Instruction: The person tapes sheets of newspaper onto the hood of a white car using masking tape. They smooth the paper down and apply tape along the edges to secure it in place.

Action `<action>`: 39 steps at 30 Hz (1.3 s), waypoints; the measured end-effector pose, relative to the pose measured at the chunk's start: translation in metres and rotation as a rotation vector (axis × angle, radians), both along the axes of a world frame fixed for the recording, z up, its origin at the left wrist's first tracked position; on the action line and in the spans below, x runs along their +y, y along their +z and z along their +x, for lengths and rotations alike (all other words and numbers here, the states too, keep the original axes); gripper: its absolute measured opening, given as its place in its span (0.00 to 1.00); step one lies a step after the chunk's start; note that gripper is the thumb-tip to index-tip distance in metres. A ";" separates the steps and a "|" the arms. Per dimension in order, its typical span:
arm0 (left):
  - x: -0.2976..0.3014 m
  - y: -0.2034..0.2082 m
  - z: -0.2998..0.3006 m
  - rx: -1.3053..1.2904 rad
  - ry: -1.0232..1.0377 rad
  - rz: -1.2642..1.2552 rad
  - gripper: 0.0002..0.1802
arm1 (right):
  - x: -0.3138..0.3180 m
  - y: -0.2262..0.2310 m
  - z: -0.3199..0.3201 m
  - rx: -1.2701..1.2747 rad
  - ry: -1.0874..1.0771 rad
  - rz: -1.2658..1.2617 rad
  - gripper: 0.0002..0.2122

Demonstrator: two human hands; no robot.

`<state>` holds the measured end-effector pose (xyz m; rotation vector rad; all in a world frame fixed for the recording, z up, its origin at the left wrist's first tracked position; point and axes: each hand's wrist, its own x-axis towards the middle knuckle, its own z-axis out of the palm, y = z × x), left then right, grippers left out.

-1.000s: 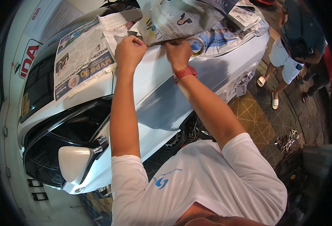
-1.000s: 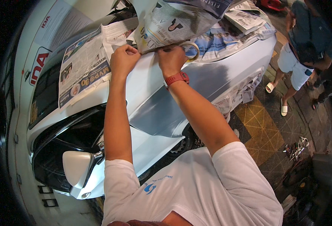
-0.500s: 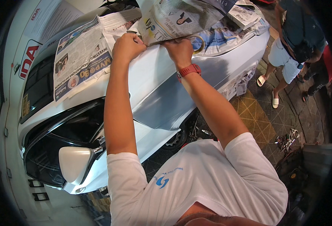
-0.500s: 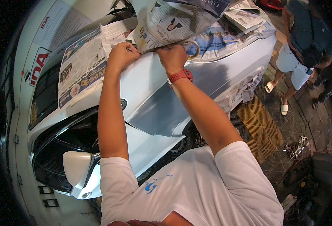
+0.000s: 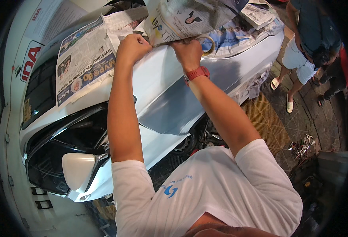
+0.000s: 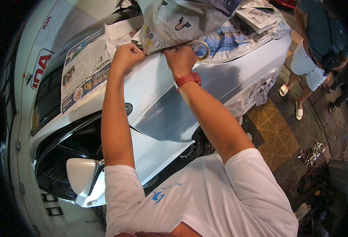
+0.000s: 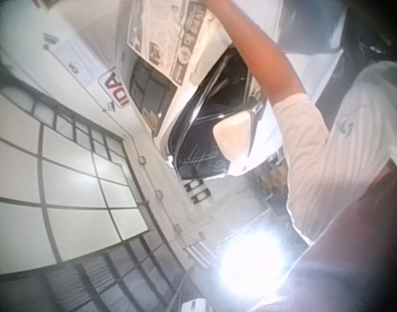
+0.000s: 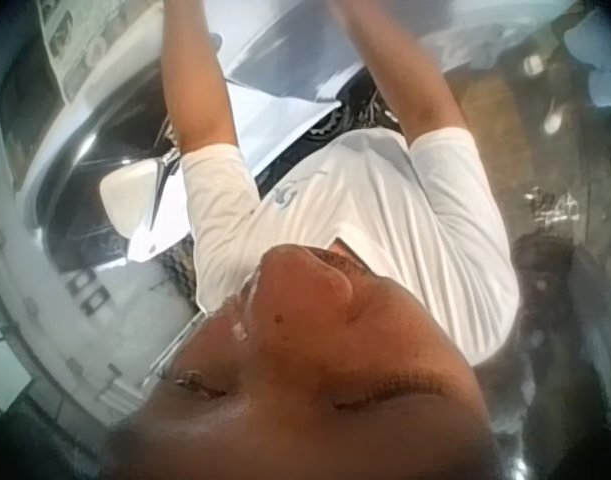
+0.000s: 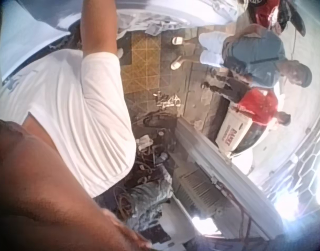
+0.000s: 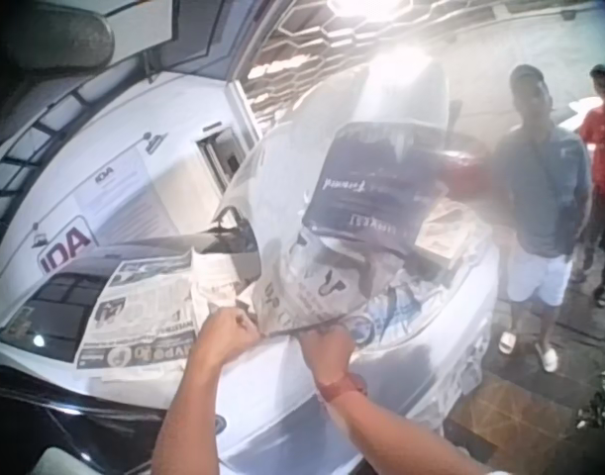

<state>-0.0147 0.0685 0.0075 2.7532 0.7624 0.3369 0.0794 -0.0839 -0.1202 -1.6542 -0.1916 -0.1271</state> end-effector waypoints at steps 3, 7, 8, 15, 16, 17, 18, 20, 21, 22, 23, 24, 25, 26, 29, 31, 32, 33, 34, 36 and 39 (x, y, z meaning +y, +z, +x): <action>0.010 -0.004 -0.004 -0.006 -0.014 -0.024 0.15 | 0.001 0.003 -0.006 -0.007 -0.017 0.016 0.17; 0.014 0.005 -0.003 0.081 -0.007 -0.125 0.15 | -0.001 0.009 -0.013 -0.033 -0.050 0.036 0.15; 0.013 0.009 -0.004 0.103 0.000 -0.136 0.16 | -0.001 0.011 -0.015 -0.032 -0.047 0.036 0.15; -0.035 0.003 -0.032 -0.159 -0.074 0.301 0.13 | -0.005 0.002 -0.019 -0.078 -0.059 0.087 0.14; -0.029 -0.011 -0.041 -0.231 -0.191 0.340 0.12 | -0.008 0.002 -0.024 -0.115 -0.034 0.120 0.13; -0.029 -0.018 -0.049 -0.301 -0.311 0.376 0.13 | -0.011 0.000 -0.027 -0.149 -0.012 0.152 0.12; -0.029 -0.025 -0.055 -0.331 -0.335 0.382 0.15 | -0.013 -0.001 -0.028 -0.161 0.016 0.108 0.12; -0.043 -0.040 -0.065 -0.389 -0.387 0.383 0.20 | -0.020 -0.010 -0.029 -0.182 0.067 0.010 0.13; -0.048 -0.046 -0.066 -0.354 -0.354 0.374 0.24 | -0.022 -0.014 -0.027 -0.190 0.122 0.033 0.13; -0.052 -0.048 -0.066 -0.338 -0.347 0.397 0.23 | -0.023 -0.015 -0.024 -0.201 0.179 0.057 0.14; -0.056 -0.049 -0.065 -0.323 -0.340 0.420 0.22 | -0.023 -0.016 -0.022 -0.211 0.234 0.080 0.15; -0.059 -0.050 -0.063 -0.307 -0.334 0.443 0.22 | -0.022 -0.017 -0.021 -0.218 0.228 0.027 0.15; -0.063 -0.050 -0.062 -0.276 -0.294 0.442 0.21 | -0.023 -0.012 -0.026 -0.221 0.225 -0.024 0.16; -0.066 -0.048 -0.060 -0.244 -0.256 0.441 0.20 | -0.023 -0.009 -0.029 -0.224 0.222 -0.075 0.16; -0.070 -0.047 -0.055 -0.195 -0.196 0.468 0.19 | -0.020 -0.009 -0.031 -0.289 0.115 -0.198 0.16; -0.072 -0.049 -0.053 -0.200 -0.180 0.505 0.19 | -0.033 -0.006 -0.030 -0.272 0.184 -0.170 0.16; -0.074 -0.051 -0.054 -0.213 -0.174 0.527 0.19 | -0.038 -0.005 -0.031 -0.265 0.218 -0.156 0.16; -0.075 -0.054 -0.055 -0.227 -0.168 0.551 0.19 | -0.040 -0.006 -0.033 -0.309 0.221 -0.167 0.17; -0.076 -0.056 -0.055 -0.231 -0.168 0.567 0.20 | -0.043 -0.008 -0.035 -0.349 0.216 -0.177 0.17; -0.078 -0.061 -0.055 -0.241 -0.168 0.601 0.21 | -0.045 -0.011 -0.034 -0.405 0.198 -0.216 0.17; -0.080 -0.064 -0.059 -0.232 -0.157 0.646 0.22 | -0.050 -0.009 -0.032 -0.409 0.204 -0.230 0.18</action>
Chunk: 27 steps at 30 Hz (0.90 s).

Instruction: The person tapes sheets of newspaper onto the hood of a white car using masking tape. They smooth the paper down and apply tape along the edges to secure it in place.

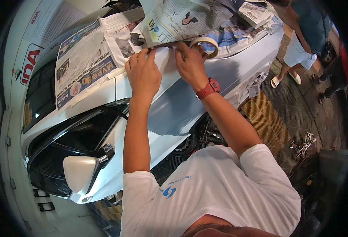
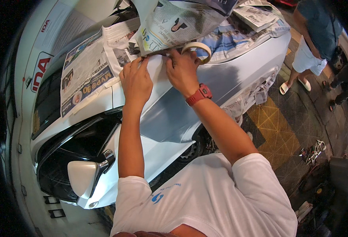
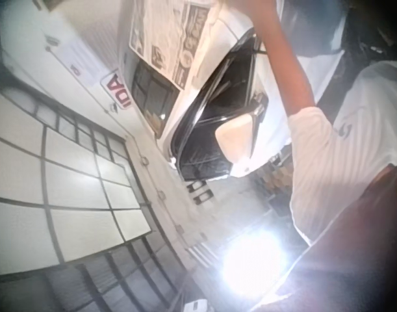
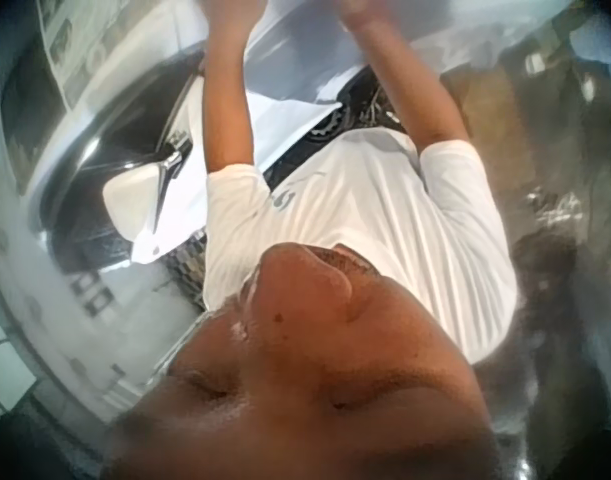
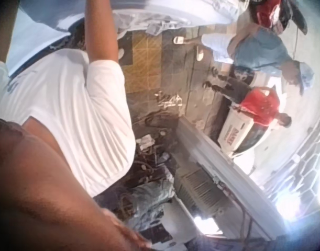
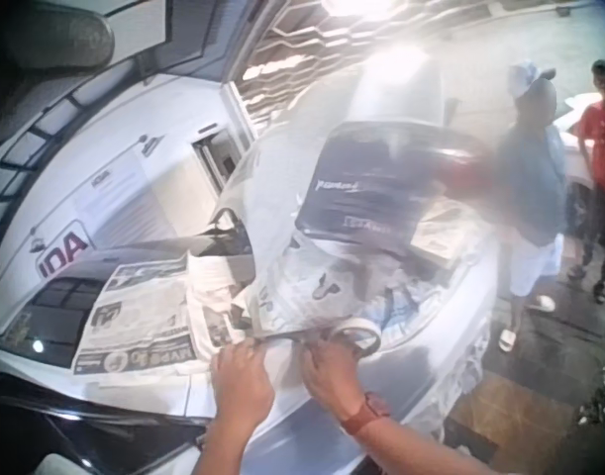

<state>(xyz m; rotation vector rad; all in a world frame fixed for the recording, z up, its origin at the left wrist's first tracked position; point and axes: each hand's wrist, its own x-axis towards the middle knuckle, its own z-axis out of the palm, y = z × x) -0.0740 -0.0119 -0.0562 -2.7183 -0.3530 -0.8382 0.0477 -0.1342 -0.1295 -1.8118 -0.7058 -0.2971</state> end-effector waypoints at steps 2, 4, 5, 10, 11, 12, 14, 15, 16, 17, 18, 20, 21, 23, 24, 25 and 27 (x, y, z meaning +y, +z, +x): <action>-0.001 -0.002 -0.011 -0.035 0.008 0.012 0.21 | -0.022 0.012 -0.004 0.061 0.081 0.056 0.21; -0.025 0.003 -0.025 -0.088 -0.024 -0.173 0.21 | -0.058 0.010 -0.024 0.136 0.220 0.167 0.24; -0.040 0.006 -0.038 -0.114 -0.085 -0.333 0.20 | -0.073 0.008 -0.038 0.171 0.296 0.233 0.26; -0.087 -0.040 -0.085 -0.160 -0.259 -1.179 0.13 | -0.128 0.008 -0.090 0.229 0.816 0.061 0.31; -0.085 -0.055 -0.088 -0.204 -0.304 -1.208 0.11 | -0.129 -0.001 -0.090 0.167 0.806 0.057 0.31; -0.083 -0.066 -0.092 -0.207 -0.293 -1.272 0.09 | -0.127 -0.014 -0.090 0.106 0.791 0.050 0.32; -0.081 -0.072 -0.098 -0.224 -0.261 -1.392 0.06 | -0.127 -0.020 -0.094 0.080 0.786 0.029 0.30; -0.078 -0.070 -0.103 -0.205 -0.170 -1.297 0.06 | -0.129 -0.020 -0.093 0.272 0.882 0.045 0.28; -0.077 -0.060 -0.105 -0.189 -0.083 -1.201 0.06 | -0.133 -0.014 -0.090 0.465 0.974 0.059 0.27; -0.078 -0.050 -0.105 -0.174 -0.002 -1.106 0.05 | -0.136 -0.011 -0.087 0.656 1.060 0.070 0.25; -0.084 -0.036 -0.103 -0.214 -0.047 -1.017 0.05 | -0.130 -0.022 -0.085 0.651 0.968 0.012 0.17; -0.097 -0.016 -0.100 -0.154 -0.086 -0.807 0.05 | -0.118 -0.037 -0.085 0.448 0.875 -0.020 0.13; -0.100 -0.012 -0.097 -0.126 -0.109 -0.704 0.05 | -0.115 -0.040 -0.084 0.344 0.823 -0.038 0.12; -0.076 -0.013 -0.096 -0.371 -0.019 -0.783 0.06 | -0.123 -0.040 -0.094 -0.089 0.765 0.069 0.12; -0.061 -0.009 -0.092 -0.520 0.009 -0.850 0.07 | -0.127 -0.039 -0.097 -0.303 0.719 0.121 0.12; -0.054 -0.007 -0.088 -0.674 0.038 -0.915 0.08 | -0.126 -0.036 -0.093 -0.250 0.628 0.216 0.13; -0.055 -0.003 -0.080 -0.633 -0.040 -0.863 0.09 | -0.120 -0.028 -0.086 -0.141 0.437 0.402 0.15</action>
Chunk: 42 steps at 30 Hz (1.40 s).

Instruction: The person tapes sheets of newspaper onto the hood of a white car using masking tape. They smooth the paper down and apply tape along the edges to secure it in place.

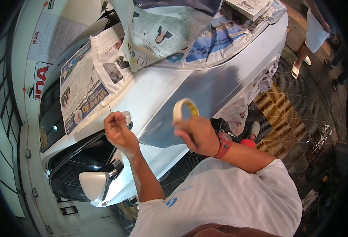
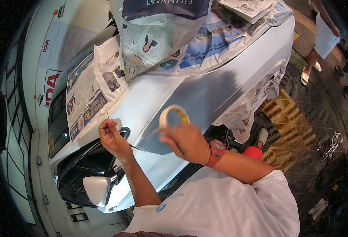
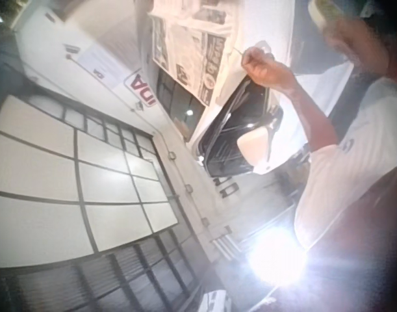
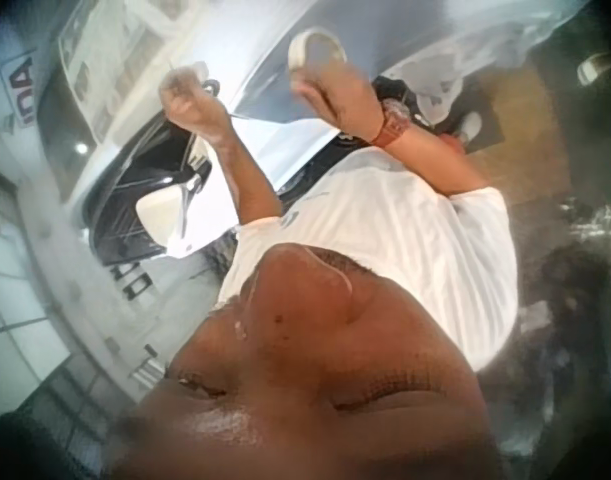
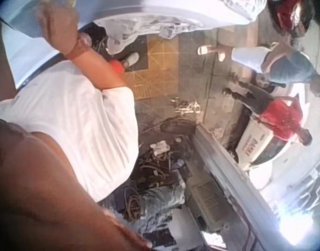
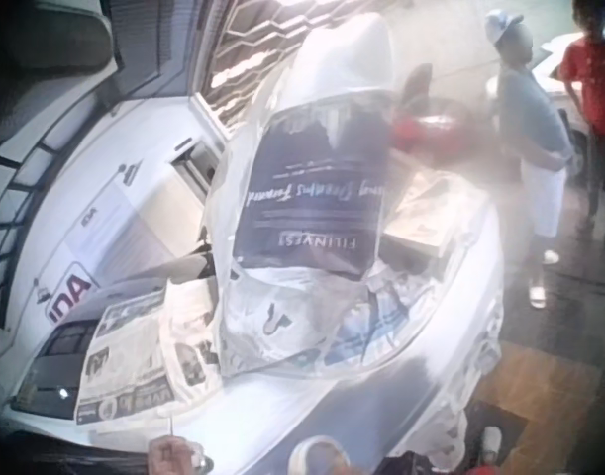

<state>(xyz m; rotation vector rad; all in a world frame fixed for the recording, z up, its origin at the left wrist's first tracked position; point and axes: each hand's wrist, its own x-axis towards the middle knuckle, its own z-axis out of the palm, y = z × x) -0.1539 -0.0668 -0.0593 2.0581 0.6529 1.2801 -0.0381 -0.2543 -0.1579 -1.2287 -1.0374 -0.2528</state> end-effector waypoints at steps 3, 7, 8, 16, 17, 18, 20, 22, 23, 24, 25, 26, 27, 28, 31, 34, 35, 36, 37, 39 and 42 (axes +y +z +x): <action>-0.023 -0.001 0.014 0.154 -0.029 0.131 0.08 | 0.009 0.027 0.021 0.311 -0.034 -0.068 0.21; -0.040 -0.007 0.041 0.148 -0.079 0.138 0.08 | 0.024 0.035 0.055 0.314 -0.063 -0.112 0.17; -0.040 -0.008 0.046 0.133 -0.084 0.116 0.09 | 0.030 0.032 0.060 0.330 -0.084 -0.084 0.15; -0.019 -0.009 0.082 0.132 -0.025 0.050 0.04 | 0.071 0.034 0.087 0.382 -0.209 0.019 0.08; -0.016 -0.007 0.087 0.194 -0.010 0.125 0.03 | 0.076 0.033 0.091 0.390 -0.219 0.016 0.08; -0.013 -0.005 0.091 0.256 0.004 0.199 0.03 | 0.081 0.032 0.093 0.398 -0.230 0.013 0.08; -0.006 -0.004 0.096 0.380 0.023 0.342 0.09 | 0.090 0.031 0.098 0.414 -0.252 0.001 0.07; -0.005 -0.002 0.102 0.483 0.044 0.529 0.15 | 0.096 0.030 0.101 0.433 -0.279 -0.020 0.07; -0.004 -0.002 0.103 0.525 0.043 0.524 0.21 | 0.099 0.029 0.103 0.430 -0.283 -0.025 0.07; -0.004 -0.004 0.105 0.532 0.057 0.528 0.21 | 0.103 0.027 0.105 0.427 -0.288 -0.031 0.06; -0.002 -0.008 0.106 0.536 0.069 0.528 0.21 | 0.106 0.026 0.105 0.420 -0.294 -0.040 0.06; -0.001 -0.013 0.108 0.540 0.081 0.529 0.20 | 0.110 0.027 0.105 0.414 -0.311 -0.026 0.06; 0.002 -0.019 0.110 0.548 0.111 0.555 0.20 | 0.115 0.029 0.103 0.407 -0.328 -0.012 0.06; 0.003 -0.024 0.112 0.561 0.144 0.583 0.20 | 0.118 0.032 0.101 0.405 -0.343 0.004 0.06; 0.000 -0.030 0.117 0.608 0.240 0.654 0.21 | 0.126 0.032 0.101 0.402 -0.341 -0.027 0.06; 0.000 -0.034 0.121 0.613 0.279 0.692 0.21 | 0.133 0.027 0.104 0.429 -0.318 -0.068 0.07; 0.000 -0.035 0.121 0.607 0.284 0.699 0.21 | 0.133 0.027 0.104 0.432 -0.315 -0.075 0.07; 0.000 -0.034 0.122 0.615 0.293 0.708 0.21 | 0.133 0.026 0.104 0.424 -0.321 -0.072 0.07; -0.002 -0.033 0.122 0.621 0.304 0.714 0.21 | 0.132 0.026 0.105 0.415 -0.325 -0.070 0.07; -0.002 -0.034 0.123 0.632 0.328 0.734 0.20 | 0.131 0.026 0.105 0.401 -0.333 -0.089 0.08; -0.003 -0.034 0.125 0.652 0.363 0.763 0.20 | 0.133 0.026 0.103 0.411 -0.313 -0.101 0.08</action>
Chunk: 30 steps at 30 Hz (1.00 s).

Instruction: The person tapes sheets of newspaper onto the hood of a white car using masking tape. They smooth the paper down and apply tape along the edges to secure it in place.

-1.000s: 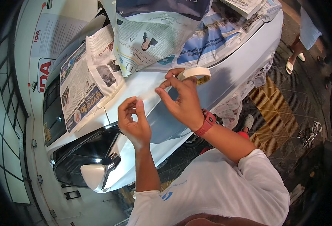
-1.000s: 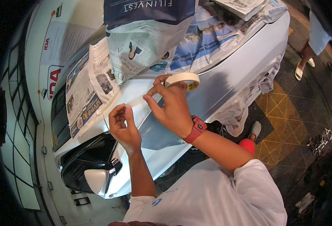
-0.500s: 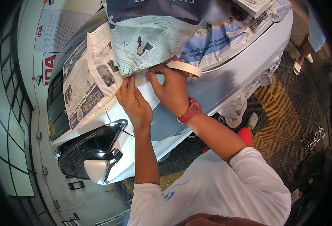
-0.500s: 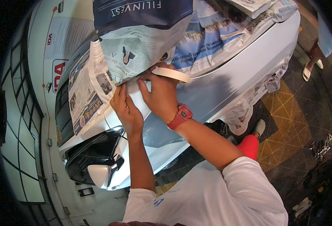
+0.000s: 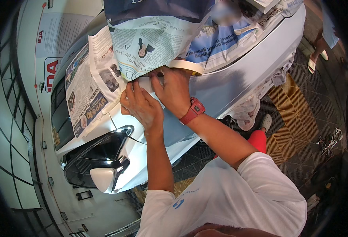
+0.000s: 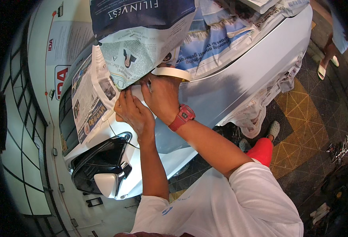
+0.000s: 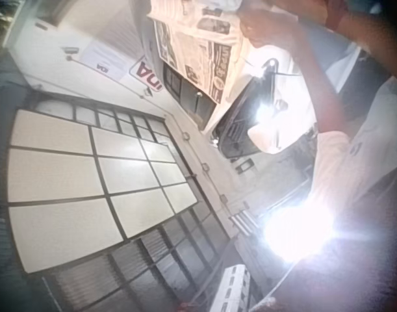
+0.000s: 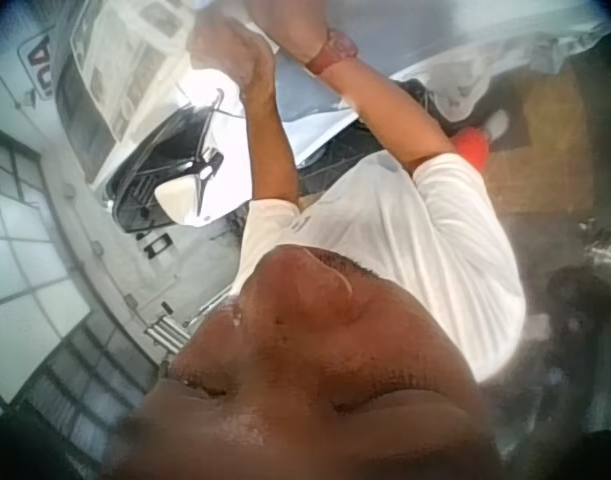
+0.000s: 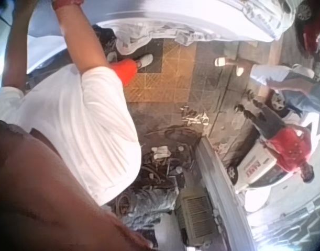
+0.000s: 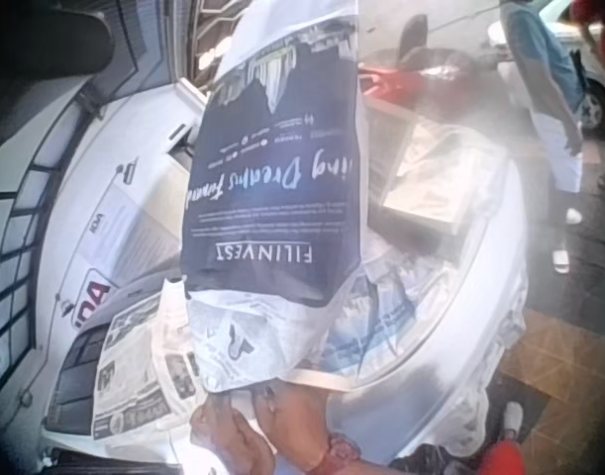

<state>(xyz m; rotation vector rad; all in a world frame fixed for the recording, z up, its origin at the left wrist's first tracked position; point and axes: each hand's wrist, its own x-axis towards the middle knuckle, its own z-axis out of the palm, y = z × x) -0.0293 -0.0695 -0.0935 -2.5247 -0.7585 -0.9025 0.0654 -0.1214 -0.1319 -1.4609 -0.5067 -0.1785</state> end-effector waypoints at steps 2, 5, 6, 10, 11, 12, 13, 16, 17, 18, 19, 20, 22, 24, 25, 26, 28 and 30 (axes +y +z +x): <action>-0.001 0.002 0.001 0.017 0.021 0.005 0.21 | -0.001 0.002 0.000 0.040 0.044 0.015 0.08; 0.003 0.001 0.001 0.004 0.004 0.037 0.19 | -0.002 0.004 -0.002 0.109 0.117 0.051 0.08; 0.004 0.001 0.001 0.008 0.007 0.047 0.19 | -0.002 0.004 -0.002 0.113 0.122 0.058 0.07; 0.001 0.003 0.002 0.025 0.044 0.050 0.19 | -0.005 0.004 0.001 0.020 0.057 -0.042 0.07; -0.001 0.003 0.003 0.031 0.059 0.041 0.20 | -0.004 0.002 0.002 0.019 0.048 -0.043 0.07; -0.002 0.004 0.004 0.046 0.073 0.042 0.19 | -0.001 0.000 0.003 0.018 0.039 -0.045 0.07; -0.002 0.005 0.003 0.060 0.088 0.044 0.19 | 0.000 0.001 0.003 0.017 0.032 -0.046 0.07; -0.003 0.006 0.003 0.087 0.108 0.062 0.19 | -0.002 0.002 0.004 0.040 0.044 -0.071 0.07; -0.004 0.007 0.003 0.094 0.111 0.071 0.19 | -0.002 0.002 0.004 0.030 0.035 -0.081 0.07; -0.006 0.007 0.004 0.098 0.121 0.071 0.19 | -0.002 0.002 0.004 0.020 0.026 -0.092 0.07; -0.008 0.007 0.006 0.104 0.129 0.071 0.20 | -0.003 0.003 0.004 0.011 0.014 -0.103 0.07; -0.009 0.007 0.007 0.109 0.136 0.071 0.20 | -0.005 0.003 0.004 0.027 0.047 -0.093 0.08; -0.006 0.006 0.005 0.095 0.096 0.085 0.19 | -0.009 0.005 0.004 0.061 0.113 -0.074 0.08; -0.001 0.004 0.002 0.082 0.068 0.086 0.19 | -0.008 0.009 0.004 0.017 0.048 -0.023 0.08; 0.001 0.002 0.001 0.078 0.061 0.080 0.19 | -0.006 0.010 0.003 -0.003 0.015 0.002 0.08; 0.003 0.001 0.001 0.074 0.053 0.073 0.19 | -0.006 0.011 0.003 0.016 0.031 0.005 0.08; 0.003 0.002 0.000 0.064 0.037 0.051 0.19 | -0.006 0.013 0.004 0.055 0.066 0.013 0.08; 0.003 0.003 -0.001 0.050 0.016 0.029 0.19 | -0.005 0.013 0.004 0.058 0.051 0.020 0.08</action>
